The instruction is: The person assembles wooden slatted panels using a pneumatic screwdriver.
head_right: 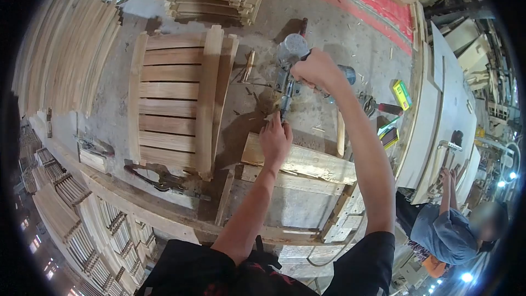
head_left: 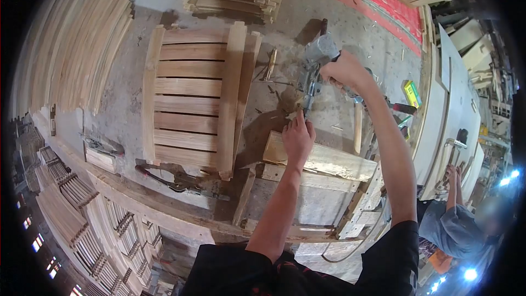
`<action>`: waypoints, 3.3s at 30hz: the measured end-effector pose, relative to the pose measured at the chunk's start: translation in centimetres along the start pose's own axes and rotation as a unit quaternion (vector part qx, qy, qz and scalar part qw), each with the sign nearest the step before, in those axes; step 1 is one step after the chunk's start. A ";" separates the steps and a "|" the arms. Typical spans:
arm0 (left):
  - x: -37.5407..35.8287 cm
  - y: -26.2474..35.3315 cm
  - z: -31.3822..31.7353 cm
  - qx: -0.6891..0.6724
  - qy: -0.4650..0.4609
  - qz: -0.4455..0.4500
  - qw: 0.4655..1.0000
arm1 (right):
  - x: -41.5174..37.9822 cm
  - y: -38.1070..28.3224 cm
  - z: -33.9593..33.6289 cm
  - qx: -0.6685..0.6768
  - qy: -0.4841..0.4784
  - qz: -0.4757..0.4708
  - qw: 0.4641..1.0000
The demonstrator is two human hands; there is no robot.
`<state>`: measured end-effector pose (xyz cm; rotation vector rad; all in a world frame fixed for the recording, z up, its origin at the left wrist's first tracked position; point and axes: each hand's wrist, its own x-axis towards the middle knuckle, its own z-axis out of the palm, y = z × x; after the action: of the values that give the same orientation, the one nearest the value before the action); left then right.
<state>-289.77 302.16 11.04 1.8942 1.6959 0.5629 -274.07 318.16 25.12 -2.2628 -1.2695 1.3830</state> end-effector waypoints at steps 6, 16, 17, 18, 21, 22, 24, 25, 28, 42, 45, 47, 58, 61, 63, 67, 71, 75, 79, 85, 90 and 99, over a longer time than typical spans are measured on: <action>0.1 -0.1 0.0 0.003 -0.019 -0.011 1.000 | -1.0 2.4 0.7 0.155 0.041 0.009 0.987; -0.1 -0.4 0.4 0.007 -0.014 0.002 1.000 | -1.5 6.4 0.4 0.252 -0.005 0.039 0.967; 0.0 -0.3 0.4 0.009 -0.013 0.003 1.000 | -1.5 6.4 0.3 0.255 -0.005 0.045 0.966; 0.0 -0.3 0.3 0.011 -0.012 0.003 1.000 | -1.6 6.4 0.2 0.257 -0.006 0.051 0.965; 0.0 -0.3 0.3 0.007 -0.021 -0.003 1.000 | -2.0 5.6 -0.2 0.251 -0.003 0.063 0.966; 0.0 -0.3 0.3 0.005 -0.018 -0.001 1.000 | -2.1 5.5 -0.2 0.248 -0.008 0.064 0.966; 0.1 -0.2 0.1 0.000 -0.012 0.002 1.000 | -2.1 5.5 -0.3 0.243 -0.020 0.067 0.968; 0.1 -0.2 0.1 -0.002 -0.009 0.003 1.000 | -1.7 5.9 -0.2 0.239 -0.022 0.066 0.968; 0.1 -0.1 0.0 -0.002 -0.007 0.003 1.000 | -0.8 7.4 0.1 0.239 -0.024 0.060 0.969; 0.0 -0.2 0.2 0.006 -0.010 0.000 1.000 | -1.4 6.5 0.3 0.240 -0.002 0.006 0.971; 0.1 0.0 0.0 -0.004 0.001 0.003 1.000 | -1.1 6.4 0.3 0.230 -0.003 0.021 0.973; 0.1 -0.1 0.1 -0.004 -0.002 0.001 1.000 | -1.1 5.8 0.4 0.188 0.011 0.029 0.982; 0.2 0.0 0.0 -0.003 -0.028 -0.016 0.999 | -0.2 0.8 -1.7 0.050 -0.063 0.022 0.997; 0.1 -0.1 0.3 0.004 -0.030 -0.018 0.999 | -0.5 2.6 -1.6 0.079 -0.077 0.030 0.993; 0.2 0.0 0.0 0.009 -0.040 -0.029 0.999 | -0.8 3.4 -0.4 0.078 -0.057 0.029 0.995; 0.0 -0.1 0.2 0.014 -0.023 -0.018 0.999 | -2.7 2.3 0.8 0.105 -0.042 0.034 0.993; -0.2 -0.4 0.6 0.014 -0.008 -0.002 1.000 | -2.9 1.8 0.7 0.109 0.040 0.007 0.993; 0.0 -0.3 0.4 -0.006 0.015 0.006 1.000 | -2.2 1.7 0.2 0.081 0.055 0.010 0.995; 0.1 -0.3 0.3 -0.001 -0.006 -0.005 1.000 | -2.2 1.6 0.4 0.064 0.037 0.017 0.997; 0.0 -0.3 0.6 0.009 0.004 0.002 1.000 | -1.9 2.3 0.4 0.078 0.053 0.020 0.995; 0.0 -0.3 0.5 0.016 -0.009 -0.006 1.000 | -1.8 2.3 0.5 0.077 0.041 0.010 0.996; 0.1 -0.2 0.4 0.014 -0.007 -0.006 1.000 | -2.4 0.9 0.6 0.029 0.016 0.054 0.998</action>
<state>-289.68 302.20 10.56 1.9013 1.7140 0.5232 -274.50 315.69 25.80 -2.3353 -1.0968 1.3946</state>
